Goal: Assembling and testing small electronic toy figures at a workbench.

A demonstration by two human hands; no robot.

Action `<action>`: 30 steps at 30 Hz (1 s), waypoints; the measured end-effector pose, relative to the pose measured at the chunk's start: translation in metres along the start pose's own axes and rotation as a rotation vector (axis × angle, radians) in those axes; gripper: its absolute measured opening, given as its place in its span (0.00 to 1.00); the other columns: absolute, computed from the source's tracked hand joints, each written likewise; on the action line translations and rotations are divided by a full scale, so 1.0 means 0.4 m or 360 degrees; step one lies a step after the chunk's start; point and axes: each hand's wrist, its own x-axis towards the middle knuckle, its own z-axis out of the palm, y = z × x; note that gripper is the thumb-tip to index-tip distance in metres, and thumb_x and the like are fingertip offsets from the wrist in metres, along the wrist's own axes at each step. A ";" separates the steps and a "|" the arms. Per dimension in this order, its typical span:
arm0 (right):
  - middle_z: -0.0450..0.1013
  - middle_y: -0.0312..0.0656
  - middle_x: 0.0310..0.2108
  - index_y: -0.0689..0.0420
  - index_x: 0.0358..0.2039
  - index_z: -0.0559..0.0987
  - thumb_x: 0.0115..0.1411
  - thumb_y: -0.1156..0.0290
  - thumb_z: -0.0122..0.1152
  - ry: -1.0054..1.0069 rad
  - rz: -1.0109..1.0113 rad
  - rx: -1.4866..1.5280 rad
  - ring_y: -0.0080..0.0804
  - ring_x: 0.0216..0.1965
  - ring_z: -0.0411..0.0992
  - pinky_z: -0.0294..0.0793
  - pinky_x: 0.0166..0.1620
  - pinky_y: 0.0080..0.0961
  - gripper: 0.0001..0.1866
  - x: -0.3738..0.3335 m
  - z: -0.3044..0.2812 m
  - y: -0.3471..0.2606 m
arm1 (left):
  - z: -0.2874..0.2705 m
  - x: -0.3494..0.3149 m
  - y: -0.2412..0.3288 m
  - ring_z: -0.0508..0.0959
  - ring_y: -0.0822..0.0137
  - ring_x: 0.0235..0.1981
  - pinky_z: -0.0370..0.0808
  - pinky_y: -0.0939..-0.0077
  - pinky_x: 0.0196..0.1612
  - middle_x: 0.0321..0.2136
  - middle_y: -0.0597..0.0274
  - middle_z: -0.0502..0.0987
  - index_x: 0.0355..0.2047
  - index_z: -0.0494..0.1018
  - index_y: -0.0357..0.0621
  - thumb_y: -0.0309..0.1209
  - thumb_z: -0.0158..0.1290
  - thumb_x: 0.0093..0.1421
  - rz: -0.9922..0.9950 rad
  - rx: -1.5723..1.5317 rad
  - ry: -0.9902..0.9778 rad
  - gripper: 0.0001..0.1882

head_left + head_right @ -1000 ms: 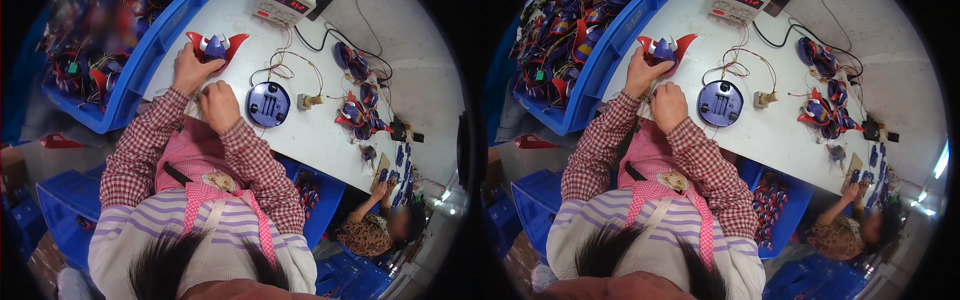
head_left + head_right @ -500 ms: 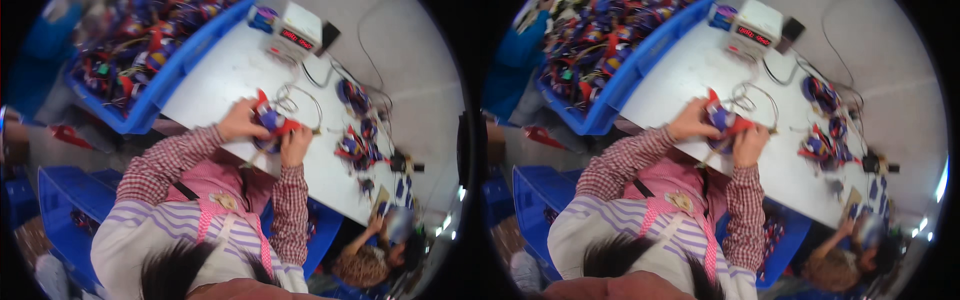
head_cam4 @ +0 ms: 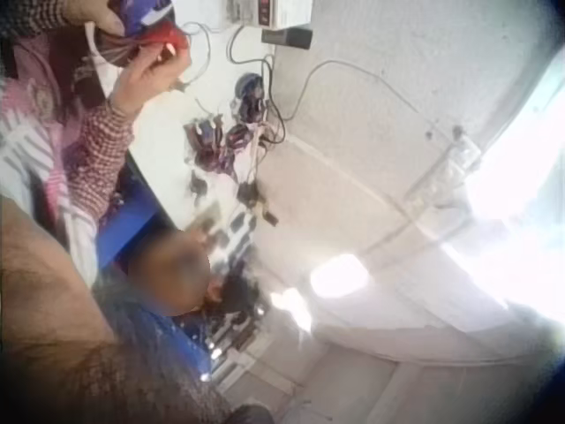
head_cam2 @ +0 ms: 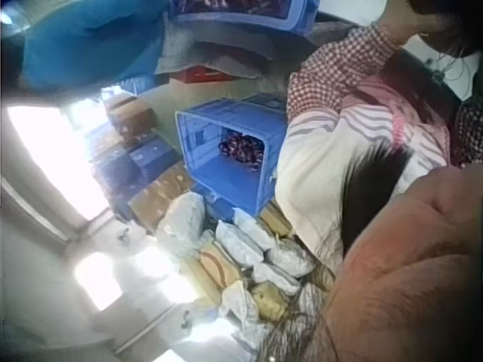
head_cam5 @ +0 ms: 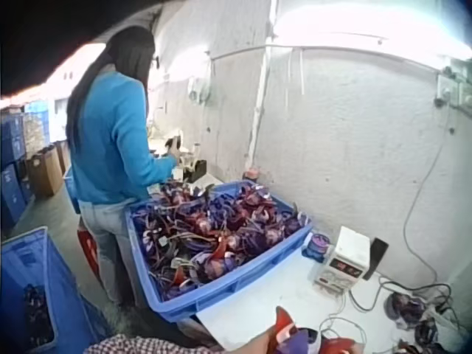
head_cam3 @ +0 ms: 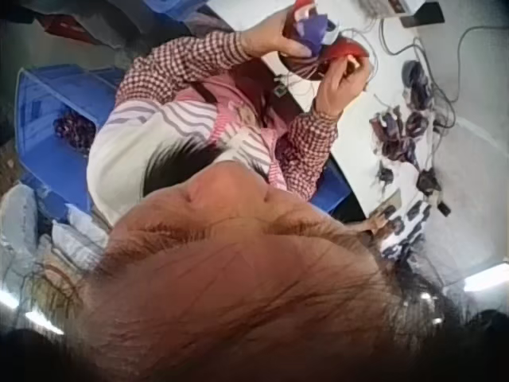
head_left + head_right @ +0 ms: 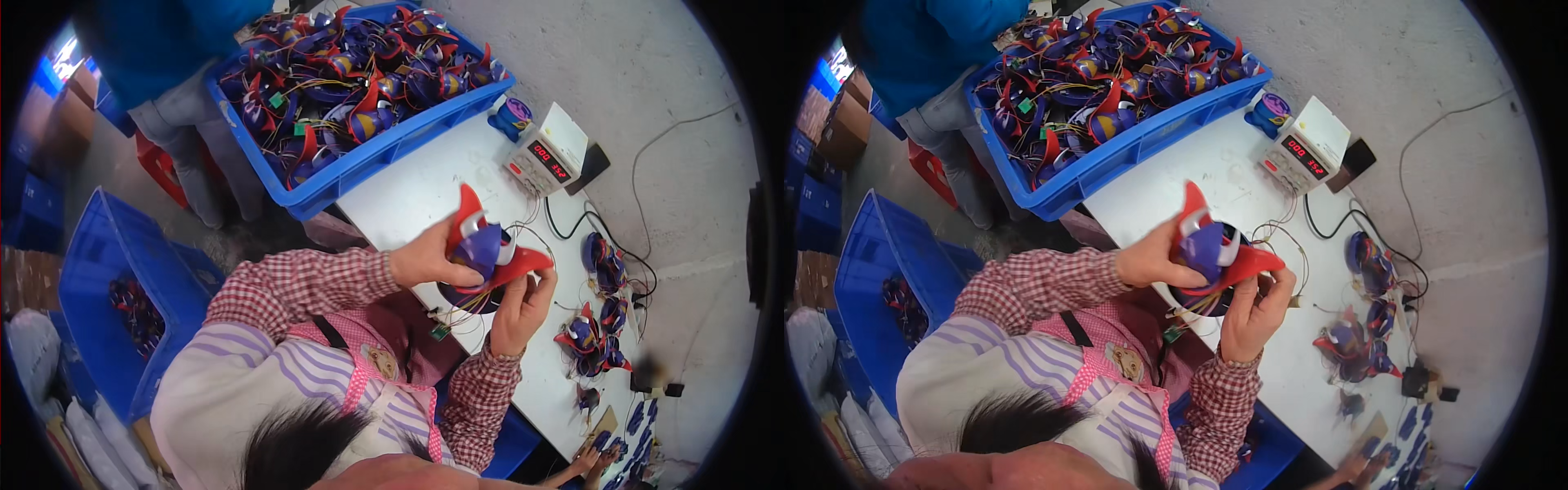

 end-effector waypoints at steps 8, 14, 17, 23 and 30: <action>0.69 0.40 0.40 0.63 0.49 0.69 0.62 0.79 0.55 -0.0302 0.0314 0.0383 0.24 0.37 0.70 0.73 0.39 0.20 0.14 0.026 0.050 -0.011 | -0.234 0.111 0.497 0.79 0.65 0.41 0.75 0.71 0.47 0.40 0.56 0.78 0.47 0.72 0.37 0.44 0.62 0.52 0.1009 0.0941 0.0585 0.28; 0.71 0.42 0.30 0.64 0.38 0.75 0.57 0.77 0.63 -0.0306 0.0276 -0.0340 0.26 0.29 0.70 0.70 0.35 0.22 0.09 -0.077 0.036 0.077 | -0.601 0.489 0.716 0.78 0.69 0.36 0.75 0.73 0.42 0.36 0.63 0.78 0.48 0.69 0.36 0.25 0.64 0.49 0.1512 0.1116 0.0446 0.25; 0.71 0.42 0.30 0.64 0.38 0.75 0.56 0.77 0.63 -0.0199 0.0427 -0.0478 0.27 0.28 0.71 0.71 0.34 0.22 0.10 -0.122 -0.001 0.079 | -0.820 0.595 0.667 0.78 0.71 0.36 0.75 0.76 0.42 0.36 0.65 0.78 0.46 0.72 0.36 0.28 0.65 0.48 0.0884 0.1913 0.1192 0.24; 0.72 0.44 0.29 0.64 0.36 0.76 0.57 0.77 0.63 -0.0064 0.0688 -0.0658 0.29 0.28 0.73 0.72 0.32 0.23 0.08 -0.198 -0.040 0.057 | -1.101 0.707 0.552 0.80 0.61 0.35 0.75 0.67 0.41 0.34 0.52 0.79 0.38 0.76 0.32 0.52 0.67 0.41 0.0323 0.2372 0.1036 0.35; 0.72 0.46 0.29 0.62 0.36 0.76 0.56 0.76 0.64 -0.0202 0.0740 -0.0781 0.34 0.27 0.73 0.72 0.30 0.25 0.08 -0.249 -0.053 0.066 | -1.178 0.718 0.590 0.78 0.65 0.39 0.73 0.70 0.44 0.38 0.54 0.79 0.44 0.75 0.34 0.53 0.62 0.48 -0.0027 0.2589 0.0667 0.34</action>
